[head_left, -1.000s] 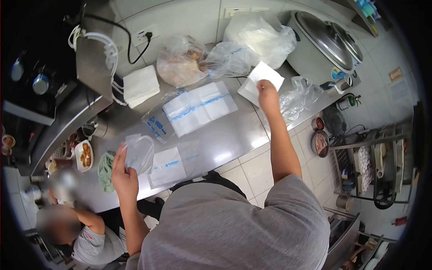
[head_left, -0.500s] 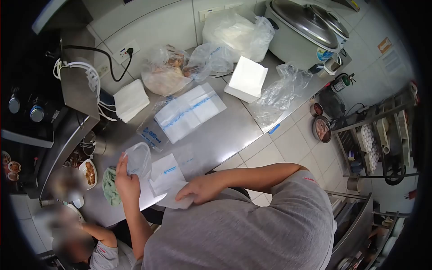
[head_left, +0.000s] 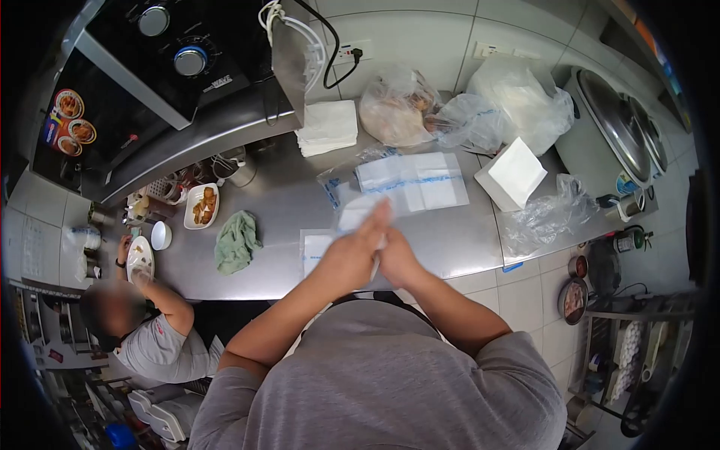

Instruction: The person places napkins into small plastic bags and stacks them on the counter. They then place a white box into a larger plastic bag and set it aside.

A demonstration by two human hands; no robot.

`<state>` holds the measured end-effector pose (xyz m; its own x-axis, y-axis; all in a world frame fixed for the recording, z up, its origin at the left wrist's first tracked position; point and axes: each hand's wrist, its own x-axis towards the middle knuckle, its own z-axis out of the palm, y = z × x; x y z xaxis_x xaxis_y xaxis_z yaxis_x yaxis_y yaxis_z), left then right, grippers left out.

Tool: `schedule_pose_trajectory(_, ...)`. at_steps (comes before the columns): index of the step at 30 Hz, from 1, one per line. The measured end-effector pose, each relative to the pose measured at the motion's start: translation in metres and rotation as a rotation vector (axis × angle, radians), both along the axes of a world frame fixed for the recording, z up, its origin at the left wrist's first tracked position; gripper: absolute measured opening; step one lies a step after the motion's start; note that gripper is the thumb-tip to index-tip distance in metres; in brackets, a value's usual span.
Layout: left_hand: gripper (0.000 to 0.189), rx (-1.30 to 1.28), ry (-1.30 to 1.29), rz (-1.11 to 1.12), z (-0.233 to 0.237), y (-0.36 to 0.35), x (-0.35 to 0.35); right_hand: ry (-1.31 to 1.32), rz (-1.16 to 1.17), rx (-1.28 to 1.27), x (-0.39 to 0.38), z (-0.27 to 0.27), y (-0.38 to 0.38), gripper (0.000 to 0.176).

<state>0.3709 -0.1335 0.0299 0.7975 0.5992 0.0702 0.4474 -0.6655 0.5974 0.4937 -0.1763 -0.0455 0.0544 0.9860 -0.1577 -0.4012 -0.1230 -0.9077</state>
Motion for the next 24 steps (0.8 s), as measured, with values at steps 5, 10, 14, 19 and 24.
schedule_pose_trajectory(5, 0.075, -0.092, 0.141, -0.298, 0.008, -0.034, 0.008, -0.364, 0.021, 0.043, -0.004, -0.028, 0.041, 0.034)
schedule_pose_trajectory(10, 0.047, 0.087, -0.288, -0.233, 0.023, -0.016, -0.011, -0.465, 0.241, 0.714, 0.020, -0.039, 0.042, 0.034)
schedule_pose_trajectory(14, 0.057, -0.071, -0.602, 0.355, 0.012, 0.025, -0.056, -1.469, 0.583, 0.227, 0.018, -0.039, 0.023, 0.022)
schedule_pose_trajectory(19, 0.069, -1.083, -0.726, 0.461, -0.068, 0.052, -0.108, -0.978, 0.733, -0.068, 0.020, -0.029, 0.037, 0.041)
schedule_pose_trajectory(24, 0.074, -1.439, -0.705, 0.649, -0.157, 0.051, -0.126, -0.437, 0.390, 0.092, -0.007, -0.120, 0.034, 0.051)
